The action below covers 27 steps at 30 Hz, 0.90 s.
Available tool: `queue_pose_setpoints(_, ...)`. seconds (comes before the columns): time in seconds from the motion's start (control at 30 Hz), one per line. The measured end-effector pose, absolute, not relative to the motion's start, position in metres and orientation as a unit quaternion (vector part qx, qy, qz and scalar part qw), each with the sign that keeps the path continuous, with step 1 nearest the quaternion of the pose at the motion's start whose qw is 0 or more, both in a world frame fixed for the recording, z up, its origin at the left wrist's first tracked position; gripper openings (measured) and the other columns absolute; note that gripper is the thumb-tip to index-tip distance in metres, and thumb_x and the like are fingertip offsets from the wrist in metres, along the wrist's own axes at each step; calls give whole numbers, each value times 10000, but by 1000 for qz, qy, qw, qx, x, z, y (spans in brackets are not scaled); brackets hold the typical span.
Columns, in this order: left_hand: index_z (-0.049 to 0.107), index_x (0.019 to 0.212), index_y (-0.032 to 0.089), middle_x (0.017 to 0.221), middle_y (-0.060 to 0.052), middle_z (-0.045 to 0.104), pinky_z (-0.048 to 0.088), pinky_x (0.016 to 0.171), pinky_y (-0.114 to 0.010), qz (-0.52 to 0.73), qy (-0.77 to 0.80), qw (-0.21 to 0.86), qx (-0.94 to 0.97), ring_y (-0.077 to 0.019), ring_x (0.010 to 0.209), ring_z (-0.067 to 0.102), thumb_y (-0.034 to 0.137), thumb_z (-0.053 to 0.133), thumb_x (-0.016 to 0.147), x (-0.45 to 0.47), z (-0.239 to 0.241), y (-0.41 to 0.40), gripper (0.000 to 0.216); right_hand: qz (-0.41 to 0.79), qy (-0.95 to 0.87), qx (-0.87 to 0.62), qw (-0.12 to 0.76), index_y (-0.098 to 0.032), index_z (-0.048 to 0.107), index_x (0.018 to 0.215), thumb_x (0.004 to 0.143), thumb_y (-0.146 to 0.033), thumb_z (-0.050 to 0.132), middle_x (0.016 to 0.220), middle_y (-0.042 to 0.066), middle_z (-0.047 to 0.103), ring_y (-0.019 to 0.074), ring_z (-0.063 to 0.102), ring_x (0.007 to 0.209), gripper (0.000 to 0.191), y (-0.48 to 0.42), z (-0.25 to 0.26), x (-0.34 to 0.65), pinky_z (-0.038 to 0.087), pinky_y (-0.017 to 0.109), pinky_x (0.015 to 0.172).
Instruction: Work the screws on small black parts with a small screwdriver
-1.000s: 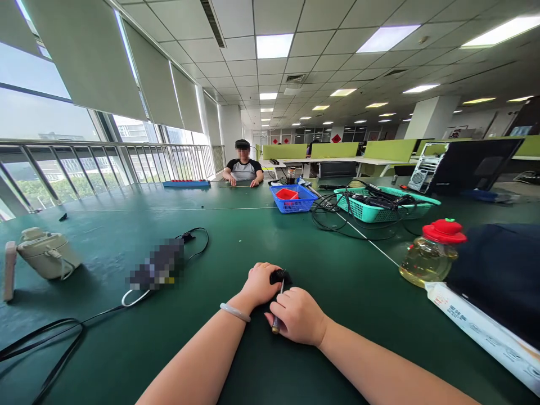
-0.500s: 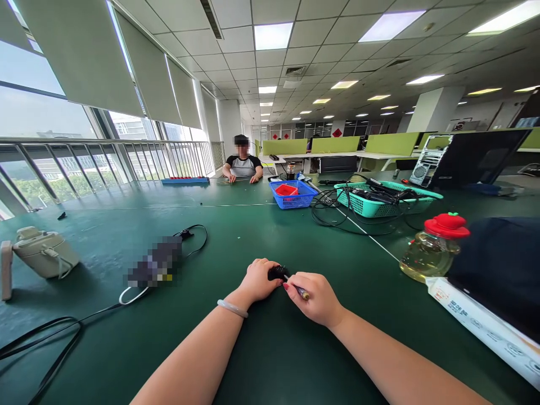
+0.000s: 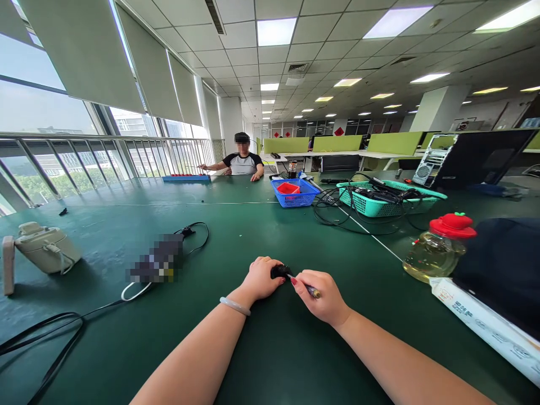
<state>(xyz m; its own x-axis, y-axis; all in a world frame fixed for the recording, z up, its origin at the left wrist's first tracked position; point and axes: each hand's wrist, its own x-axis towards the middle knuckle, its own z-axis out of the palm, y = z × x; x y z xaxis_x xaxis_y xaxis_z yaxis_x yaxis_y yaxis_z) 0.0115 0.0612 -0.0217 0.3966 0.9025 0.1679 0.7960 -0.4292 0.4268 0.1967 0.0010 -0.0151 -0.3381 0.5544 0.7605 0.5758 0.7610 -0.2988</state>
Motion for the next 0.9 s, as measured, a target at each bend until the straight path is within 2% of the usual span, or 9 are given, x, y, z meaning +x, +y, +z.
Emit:
queue_pose_setpoints(0.23, 722, 1122, 257, 1067, -52, 711, 468, 1025, -418, 197, 512, 137, 825, -274, 1127, 587, 322, 690, 793, 12, -25, 63, 337, -61, -832, -329, 443, -204, 470, 572, 987, -218, 446, 522, -30, 438, 102, 382, 489, 415, -1, -15, 195, 291, 253, 522)
queue_pose_setpoints(0.9, 717, 1156, 246, 1116, -60, 723, 474, 1026, -419, 190, 514, 136, 826, -286, 1131, 596, 339, 695, 791, 12, -20, 59, 378, -98, -823, -328, 453, -208, 433, 554, 977, -200, 458, 507, -33, 420, 104, 360, 479, 424, 0, -15, 192, 281, 267, 522)
